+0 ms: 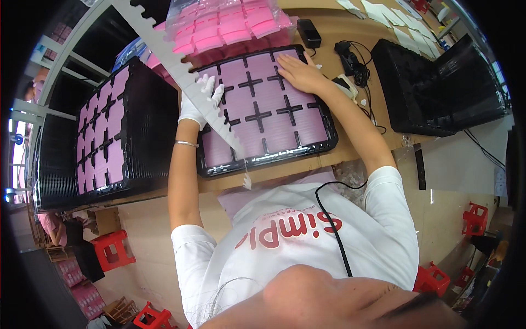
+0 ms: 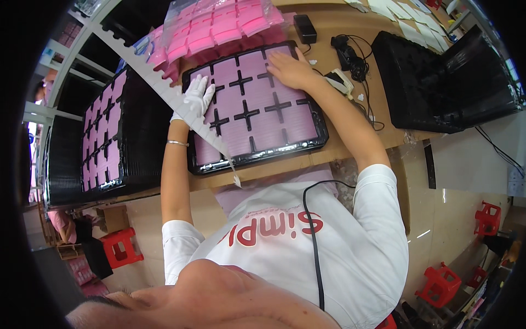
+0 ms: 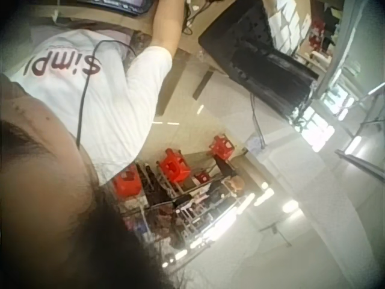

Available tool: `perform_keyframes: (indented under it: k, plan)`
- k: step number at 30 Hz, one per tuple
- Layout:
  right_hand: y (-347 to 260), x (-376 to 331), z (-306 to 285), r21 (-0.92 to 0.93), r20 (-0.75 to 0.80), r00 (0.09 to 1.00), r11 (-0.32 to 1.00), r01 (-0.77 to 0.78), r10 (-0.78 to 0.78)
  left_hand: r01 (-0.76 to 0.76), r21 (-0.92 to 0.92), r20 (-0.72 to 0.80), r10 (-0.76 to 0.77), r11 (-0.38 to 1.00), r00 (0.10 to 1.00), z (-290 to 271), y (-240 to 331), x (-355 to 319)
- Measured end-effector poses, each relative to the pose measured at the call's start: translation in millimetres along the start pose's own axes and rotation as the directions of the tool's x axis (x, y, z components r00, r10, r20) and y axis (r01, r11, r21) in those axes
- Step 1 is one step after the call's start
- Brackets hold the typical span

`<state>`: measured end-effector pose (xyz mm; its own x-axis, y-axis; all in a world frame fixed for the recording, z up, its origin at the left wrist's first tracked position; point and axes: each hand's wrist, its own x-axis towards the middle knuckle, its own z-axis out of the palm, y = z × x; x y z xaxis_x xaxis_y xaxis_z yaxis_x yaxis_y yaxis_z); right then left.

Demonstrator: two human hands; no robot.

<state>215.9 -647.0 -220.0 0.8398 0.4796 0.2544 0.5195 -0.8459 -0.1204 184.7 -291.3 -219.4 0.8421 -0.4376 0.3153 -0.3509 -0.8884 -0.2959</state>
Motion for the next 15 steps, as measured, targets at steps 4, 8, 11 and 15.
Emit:
perform_keyframes:
  k: [4, 8, 11, 15]
  plan:
    - [-2, 1, -14, -0.218, -0.027, 0.994, 0.970, -0.110, 0.106, 0.262, -0.019, 0.086, -0.259, 0.965, 0.962, -35, 13, 17]
    - [-7, 0, -30, -0.094, 0.080, 0.984, 0.984, -0.149, 0.157, 0.130, -0.051, 0.128, -0.123, 0.990, 0.984, -64, 11, 6]
    - [-21, -42, -62, 0.149, 0.012, 0.998, 0.987, -0.065, 0.064, -0.061, 0.018, 0.093, 0.059, 0.998, 0.994, -99, 19, -25]
    - [-54, -138, -80, 0.322, -0.122, 0.965, 0.910, 0.261, -0.234, -0.175, -0.360, -0.076, 0.158, 0.916, 0.984, -121, 50, -95]
